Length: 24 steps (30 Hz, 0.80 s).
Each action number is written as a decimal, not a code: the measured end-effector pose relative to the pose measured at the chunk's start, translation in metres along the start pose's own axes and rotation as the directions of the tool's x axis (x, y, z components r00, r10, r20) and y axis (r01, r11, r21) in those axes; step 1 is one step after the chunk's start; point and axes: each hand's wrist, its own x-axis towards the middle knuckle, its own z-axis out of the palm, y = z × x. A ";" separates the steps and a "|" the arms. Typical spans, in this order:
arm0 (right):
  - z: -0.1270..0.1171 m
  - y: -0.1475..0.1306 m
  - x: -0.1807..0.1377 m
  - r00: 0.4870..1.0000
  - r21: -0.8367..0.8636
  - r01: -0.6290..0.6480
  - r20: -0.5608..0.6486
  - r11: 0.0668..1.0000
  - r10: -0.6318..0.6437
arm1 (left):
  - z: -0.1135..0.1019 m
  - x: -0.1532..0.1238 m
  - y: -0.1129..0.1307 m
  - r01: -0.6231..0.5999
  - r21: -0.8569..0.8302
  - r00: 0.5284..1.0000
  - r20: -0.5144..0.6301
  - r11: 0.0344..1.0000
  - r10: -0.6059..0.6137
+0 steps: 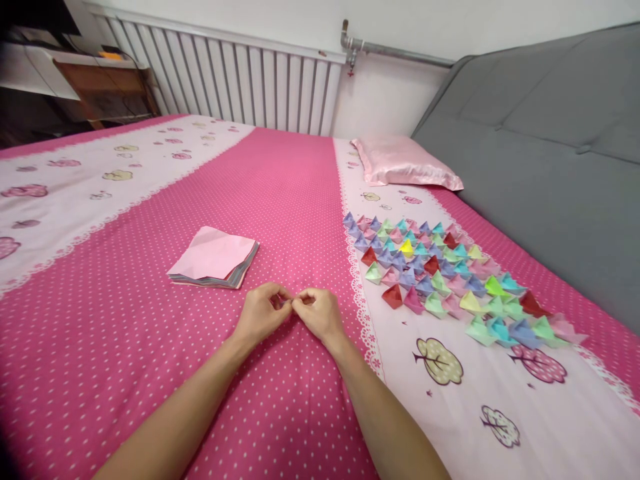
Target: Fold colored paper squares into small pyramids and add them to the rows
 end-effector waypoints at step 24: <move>0.000 0.012 0.004 0.999 0.166 -0.020 0.028 0.986 0.015 | -0.006 0.001 -0.005 -0.102 0.128 0.995 0.030 0.986 0.099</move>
